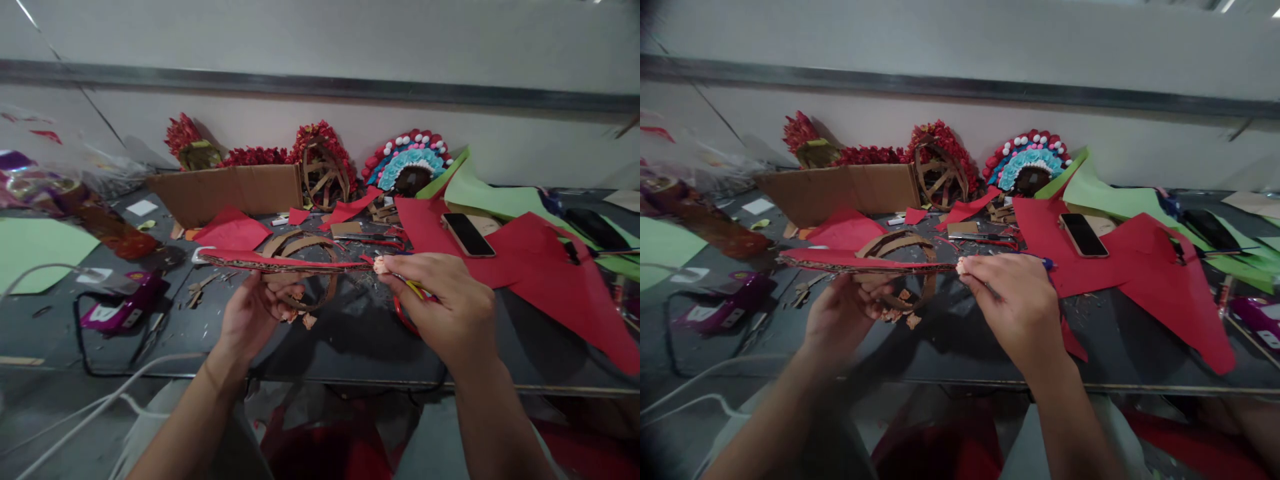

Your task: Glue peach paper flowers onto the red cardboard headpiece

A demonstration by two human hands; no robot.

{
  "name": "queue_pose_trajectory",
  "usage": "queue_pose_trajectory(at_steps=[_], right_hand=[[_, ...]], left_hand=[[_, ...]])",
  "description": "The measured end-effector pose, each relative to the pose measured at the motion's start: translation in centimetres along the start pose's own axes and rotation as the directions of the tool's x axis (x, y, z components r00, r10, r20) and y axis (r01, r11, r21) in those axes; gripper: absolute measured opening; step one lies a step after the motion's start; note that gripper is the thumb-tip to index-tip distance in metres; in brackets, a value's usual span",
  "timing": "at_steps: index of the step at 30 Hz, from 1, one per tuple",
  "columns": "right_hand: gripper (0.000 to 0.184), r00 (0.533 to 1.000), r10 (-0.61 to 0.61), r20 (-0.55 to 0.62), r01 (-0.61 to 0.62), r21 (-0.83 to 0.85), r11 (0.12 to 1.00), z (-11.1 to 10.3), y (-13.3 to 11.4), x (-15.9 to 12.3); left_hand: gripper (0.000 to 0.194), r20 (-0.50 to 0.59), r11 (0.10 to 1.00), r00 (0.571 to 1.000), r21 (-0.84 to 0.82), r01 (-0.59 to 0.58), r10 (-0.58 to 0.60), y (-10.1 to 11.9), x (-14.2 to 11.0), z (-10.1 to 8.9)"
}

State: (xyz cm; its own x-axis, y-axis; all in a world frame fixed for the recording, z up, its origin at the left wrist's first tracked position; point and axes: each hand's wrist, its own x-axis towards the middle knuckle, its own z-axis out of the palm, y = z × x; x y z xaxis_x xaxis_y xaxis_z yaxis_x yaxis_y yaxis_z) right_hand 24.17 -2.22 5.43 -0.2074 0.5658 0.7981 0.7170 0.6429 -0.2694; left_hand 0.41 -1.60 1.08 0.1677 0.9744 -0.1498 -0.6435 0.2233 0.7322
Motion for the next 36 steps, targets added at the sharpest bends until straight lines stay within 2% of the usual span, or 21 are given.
queue_pose_trajectory(at_steps=[5, 10, 13, 18, 22, 36], right_hand=[[0.017, 1.000, 0.000, -0.010, 0.001, 0.017, 1.000, 0.19, -0.20, -0.04], [0.014, 1.000, 0.000, -0.009, 0.000, 0.011, 1.000, 0.00, -0.53, 0.15], [0.012, 1.000, 0.000, -0.004, 0.000, 0.001, 1.000, -0.13, -0.54, 0.20], [0.012, 1.000, 0.014, 0.002, -0.014, 0.010, 1.000, -0.10, -0.43, 0.23], [0.012, 1.000, 0.005, 0.003, -0.005, 0.012, 1.000, -0.10, -0.44, 0.33], [0.012, 0.999, 0.016, 0.031, -0.016, -0.012, 1.000, -0.12, -0.30, 0.13]], left_hand=[[0.041, -0.047, 0.999, 0.999, -0.042, -0.002, 0.000, 0.09, 0.10, 0.11], [0.048, -0.104, 0.998, 0.994, -0.046, 0.037, -0.041, 0.18, 0.11, 0.28], [0.051, -0.126, 0.998, 0.992, -0.053, 0.022, -0.028, 0.17, 0.07, 0.45], [0.043, -0.091, 0.998, 0.996, -0.058, 0.014, -0.020, 0.04, 0.17, 0.33], [0.046, -0.055, 0.999, 0.998, -0.054, 0.007, -0.010, 0.01, 0.19, 0.02], [0.042, -0.095, 0.998, 0.995, -0.057, 0.028, -0.033, 0.09, 0.12, -0.07]])
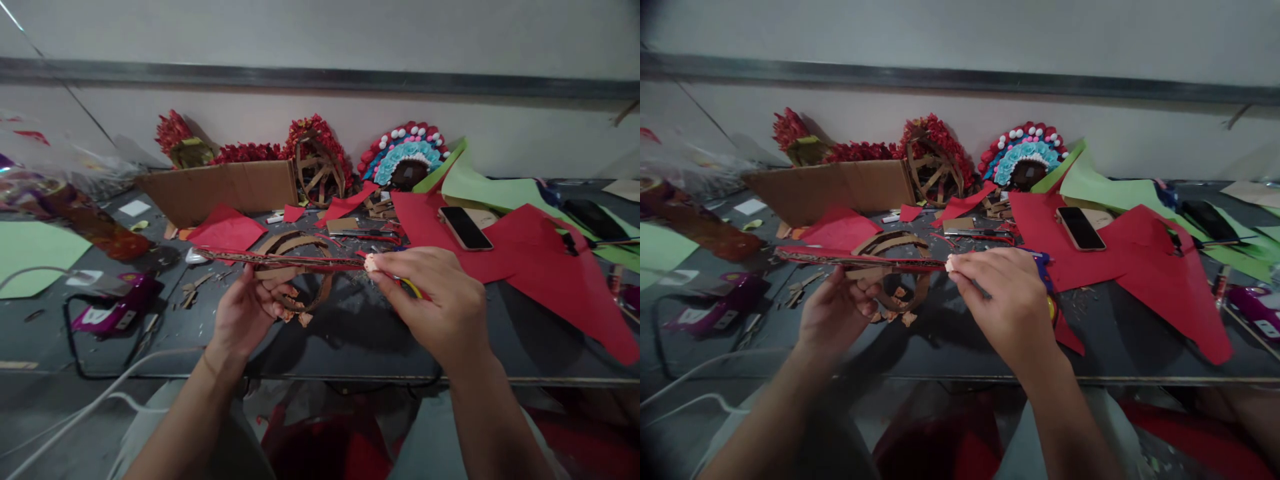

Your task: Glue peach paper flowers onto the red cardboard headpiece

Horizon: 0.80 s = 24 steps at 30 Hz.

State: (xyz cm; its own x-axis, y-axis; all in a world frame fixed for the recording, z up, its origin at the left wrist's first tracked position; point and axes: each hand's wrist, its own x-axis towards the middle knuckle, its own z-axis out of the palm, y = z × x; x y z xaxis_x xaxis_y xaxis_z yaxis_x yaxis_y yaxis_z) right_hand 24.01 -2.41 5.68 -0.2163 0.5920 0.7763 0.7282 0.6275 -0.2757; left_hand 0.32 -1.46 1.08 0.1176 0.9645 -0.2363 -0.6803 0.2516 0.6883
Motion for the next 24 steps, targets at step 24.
queue_pose_trajectory(at_steps=[24], right_hand=[[0.013, 1.000, 0.003, 0.003, -0.004, 0.036, 0.999, 0.06, -0.05, -0.02]], left_hand=[[0.043, 0.117, 0.999, 0.993, 0.039, -0.002, -0.003, -0.06, 0.05, -0.65]])
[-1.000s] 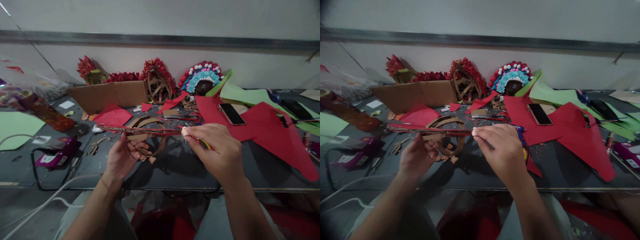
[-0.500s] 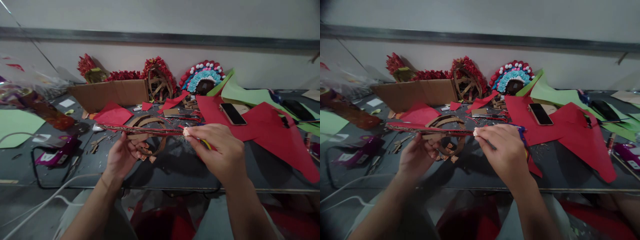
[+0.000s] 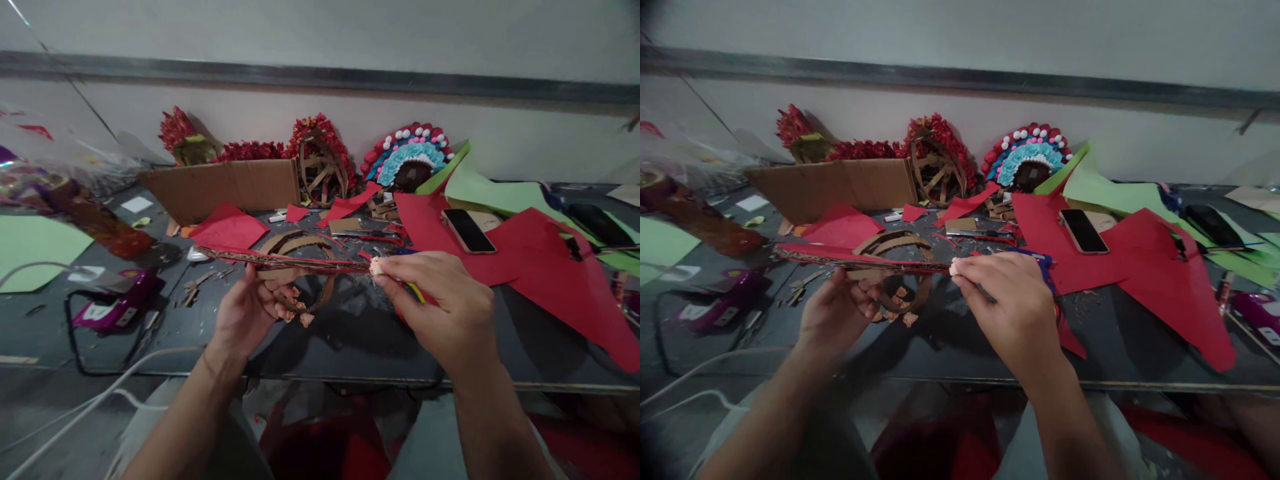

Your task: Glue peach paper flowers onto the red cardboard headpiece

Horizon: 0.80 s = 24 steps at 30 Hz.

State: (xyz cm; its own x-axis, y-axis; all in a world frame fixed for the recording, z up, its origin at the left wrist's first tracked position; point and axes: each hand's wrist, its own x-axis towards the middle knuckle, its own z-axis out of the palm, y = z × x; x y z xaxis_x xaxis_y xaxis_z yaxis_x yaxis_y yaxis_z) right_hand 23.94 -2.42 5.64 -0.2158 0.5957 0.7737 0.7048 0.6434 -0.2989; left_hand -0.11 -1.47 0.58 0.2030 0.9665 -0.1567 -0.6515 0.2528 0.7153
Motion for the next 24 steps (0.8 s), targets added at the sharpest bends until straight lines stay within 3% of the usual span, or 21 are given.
queue_pose_trajectory(at_steps=[14, 24], right_hand=[[0.012, 1.000, 0.017, 0.005, -0.017, 0.002, 1.000, 0.03, 0.10, -0.24], [0.012, 0.999, 0.030, 0.011, -0.030, 0.039, 0.999, 0.16, 0.19, -0.25]], left_hand=[[0.028, 0.082, 1.000, 0.996, -0.017, -0.019, 0.020, -0.01, -0.05, -0.23], [0.032, 0.056, 1.000, 0.998, 0.025, -0.003, 0.002, 0.01, 0.04, -0.39]])
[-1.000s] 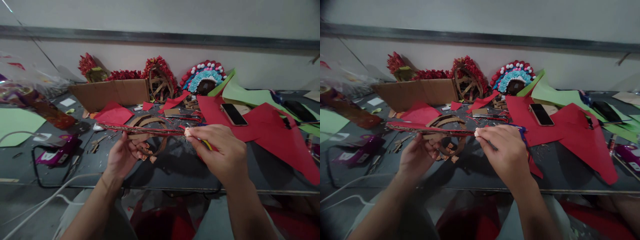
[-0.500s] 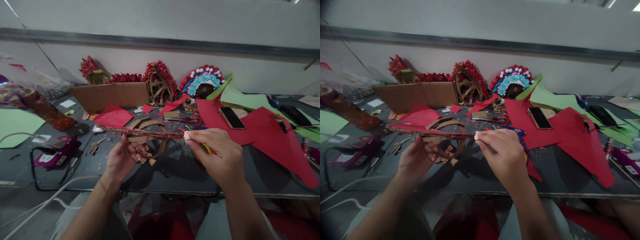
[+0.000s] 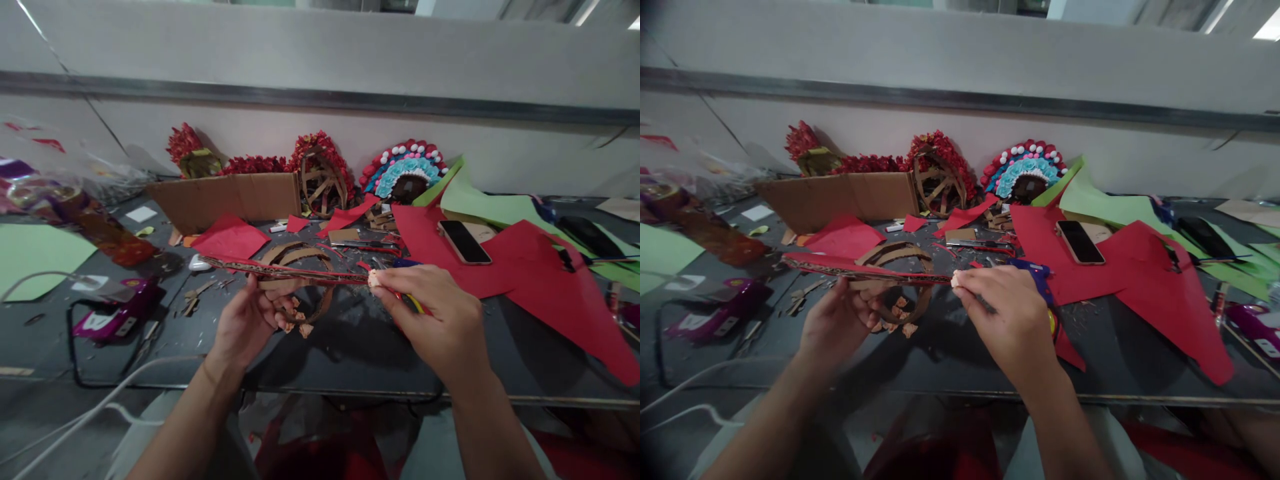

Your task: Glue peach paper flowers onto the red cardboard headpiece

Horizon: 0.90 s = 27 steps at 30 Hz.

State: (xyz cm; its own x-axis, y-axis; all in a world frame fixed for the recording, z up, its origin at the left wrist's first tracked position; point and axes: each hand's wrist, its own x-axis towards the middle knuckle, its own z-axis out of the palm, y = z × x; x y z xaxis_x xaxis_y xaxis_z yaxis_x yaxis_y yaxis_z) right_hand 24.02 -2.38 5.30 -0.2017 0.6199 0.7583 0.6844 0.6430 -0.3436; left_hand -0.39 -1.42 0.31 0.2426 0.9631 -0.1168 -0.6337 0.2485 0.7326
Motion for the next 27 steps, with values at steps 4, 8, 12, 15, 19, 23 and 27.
queue_pose_trajectory(at_steps=[4, 8, 12, 15, 19, 23, 27], right_hand=[[0.011, 1.000, -0.011, -0.001, 0.011, 0.003, 1.000, 0.02, -0.03, 0.07], [0.011, 1.000, -0.001, 0.003, 0.000, 0.013, 1.000, 0.05, -0.12, 0.04], [0.013, 1.000, 0.003, 0.002, -0.003, 0.031, 1.000, 0.06, -0.24, 0.02], [0.012, 1.000, 0.001, 0.000, -0.001, 0.034, 0.999, 0.10, -0.29, 0.05], [0.011, 1.000, -0.004, -0.006, 0.004, 0.034, 0.999, 0.13, -0.33, 0.12], [0.012, 1.000, -0.007, -0.008, 0.007, 0.034, 0.999, 0.07, -0.35, 0.15], [0.013, 1.000, -0.005, 0.002, 0.005, 0.032, 0.999, -0.02, -0.37, 0.16]], left_hand=[[0.033, 0.033, 1.000, 0.999, -0.015, 0.003, -0.003, 0.12, 0.05, 0.07], [0.033, 0.029, 0.999, 1.000, -0.034, -0.004, 0.005, 0.16, 0.03, -0.03], [0.033, 0.018, 0.999, 1.000, -0.042, -0.005, 0.005, 0.10, 0.00, -0.18], [0.033, 0.016, 0.999, 1.000, -0.047, -0.009, 0.010, 0.02, -0.02, -0.24], [0.033, 0.002, 0.999, 1.000, -0.037, -0.009, 0.009, 0.01, -0.09, -0.33], [0.034, -0.005, 1.000, 1.000, -0.031, -0.001, 0.001, 0.16, -0.10, -0.18], [0.037, -0.023, 1.000, 1.000, -0.017, -0.001, 0.001, 0.29, -0.10, 0.18]])
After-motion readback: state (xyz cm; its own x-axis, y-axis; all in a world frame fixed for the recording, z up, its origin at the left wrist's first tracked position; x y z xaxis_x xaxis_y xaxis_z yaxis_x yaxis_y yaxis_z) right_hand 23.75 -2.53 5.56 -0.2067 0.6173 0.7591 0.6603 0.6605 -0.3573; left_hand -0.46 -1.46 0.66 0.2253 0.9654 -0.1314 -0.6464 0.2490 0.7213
